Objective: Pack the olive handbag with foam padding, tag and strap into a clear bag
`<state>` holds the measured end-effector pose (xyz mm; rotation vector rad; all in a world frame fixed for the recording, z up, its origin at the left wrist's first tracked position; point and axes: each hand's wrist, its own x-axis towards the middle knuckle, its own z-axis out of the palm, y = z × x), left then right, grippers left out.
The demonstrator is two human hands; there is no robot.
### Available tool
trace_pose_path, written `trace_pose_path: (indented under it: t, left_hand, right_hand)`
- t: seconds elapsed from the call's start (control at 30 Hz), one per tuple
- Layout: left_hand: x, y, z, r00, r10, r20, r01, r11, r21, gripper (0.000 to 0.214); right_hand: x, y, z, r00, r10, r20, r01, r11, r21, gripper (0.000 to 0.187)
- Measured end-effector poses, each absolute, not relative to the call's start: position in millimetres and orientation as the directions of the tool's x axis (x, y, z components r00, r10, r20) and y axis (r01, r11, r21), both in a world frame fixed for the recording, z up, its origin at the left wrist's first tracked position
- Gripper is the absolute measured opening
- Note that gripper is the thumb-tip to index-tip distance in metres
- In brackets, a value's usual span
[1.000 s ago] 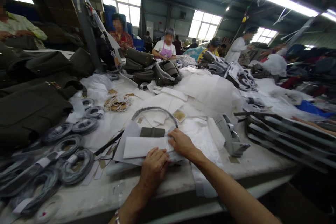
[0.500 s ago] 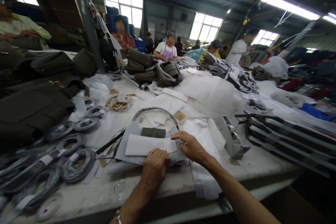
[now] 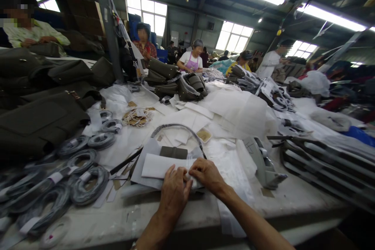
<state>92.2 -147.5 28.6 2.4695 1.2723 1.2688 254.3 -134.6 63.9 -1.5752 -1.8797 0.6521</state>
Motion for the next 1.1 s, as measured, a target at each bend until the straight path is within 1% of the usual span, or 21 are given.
trace_pose_path:
  t: [0.07, 0.17, 0.27, 0.33, 0.43, 0.57, 0.6, 0.63, 0.73, 0.77, 0.83, 0.93, 1.0, 1.03, 1.1]
  left_hand:
    - [95.7, -145.7, 25.6, 0.247, 0.703, 0.667, 0.662, -0.625, 0.414, 0.014]
    - [99.8, -143.9, 20.9, 0.237, 0.689, 0.685, 0.698, -0.611, 0.374, 0.018]
    - [101.1, -143.3, 18.5, 0.284, 0.670, 0.686, 0.722, -0.620, 0.308, 0.017]
    - [99.7, -143.2, 18.5, 0.336, 0.667, 0.665, 0.726, -0.633, 0.269, 0.019]
    - [94.5, -144.0, 18.8, 0.414, 0.643, 0.645, 0.689, -0.684, 0.240, 0.022]
    - [86.6, -151.0, 15.6, 0.496, 0.544, 0.677, 0.591, -0.783, 0.196, 0.018]
    - [85.4, -154.1, 14.8, 0.507, 0.544, 0.669, 0.594, -0.783, 0.187, 0.016]
    - [84.7, -157.4, 14.3, 0.511, 0.563, 0.649, 0.614, -0.768, 0.183, 0.020]
    - [85.0, -166.8, 15.7, 0.509, 0.647, 0.568, 0.700, -0.695, 0.164, 0.050]
    - [85.6, -168.8, 16.9, 0.511, 0.665, 0.545, 0.717, -0.680, 0.156, 0.056]
    - [87.2, -170.9, 19.4, 0.518, 0.684, 0.513, 0.734, -0.664, 0.144, 0.062]
    - [91.0, -170.6, 20.1, 0.511, 0.708, 0.488, 0.756, -0.640, 0.138, 0.063]
    - [93.9, -170.2, 18.1, 0.499, 0.717, 0.487, 0.770, -0.624, 0.130, 0.061]
    - [95.2, -170.2, 16.7, 0.488, 0.719, 0.495, 0.777, -0.616, 0.129, 0.060]
    - [96.1, -170.6, 14.2, 0.462, 0.718, 0.520, 0.790, -0.600, 0.128, 0.056]
  right_hand:
    - [253.7, -135.6, 58.1, -0.083, 0.985, 0.154, 0.674, 0.169, -0.719, 0.013]
    - [252.0, -135.6, 52.0, -0.003, 0.991, 0.135, 0.643, 0.105, -0.759, 0.011]
    - [251.8, -131.0, 47.8, 0.056, 0.998, 0.038, 0.620, -0.005, -0.785, 0.008]
    - [252.9, -126.7, 46.0, 0.062, 0.998, -0.014, 0.630, -0.050, -0.775, 0.005]
    - [254.8, -121.4, 44.9, 0.032, 0.998, -0.063, 0.667, -0.068, -0.742, 0.002]
    - [255.0, -118.5, 45.2, 0.013, 0.995, -0.103, 0.694, -0.083, -0.716, 0.004]
    - [254.8, -118.3, 45.4, 0.024, 0.994, -0.110, 0.700, -0.095, -0.707, 0.005]
    - [254.7, -118.1, 45.8, 0.040, 0.992, -0.118, 0.710, -0.111, -0.696, 0.007]
    - [254.9, -117.5, 48.3, 0.096, 0.988, -0.117, 0.748, -0.149, -0.647, 0.017]
    - [255.0, -117.0, 49.5, 0.103, 0.989, -0.107, 0.760, -0.148, -0.633, 0.019]
    - [254.5, -115.3, 52.1, 0.107, 0.990, -0.094, 0.777, -0.143, -0.613, 0.020]
    - [251.1, -110.9, 54.5, 0.131, 0.987, -0.090, 0.787, -0.159, -0.596, 0.020]
    - [249.2, -109.0, 55.9, 0.145, 0.986, -0.086, 0.764, -0.166, -0.624, 0.019]
    - [250.2, -109.4, 57.5, 0.147, 0.984, -0.102, 0.725, -0.178, -0.666, 0.016]
    - [259.9, -115.0, 64.5, 0.149, 0.978, -0.143, 0.581, -0.204, -0.788, 0.012]
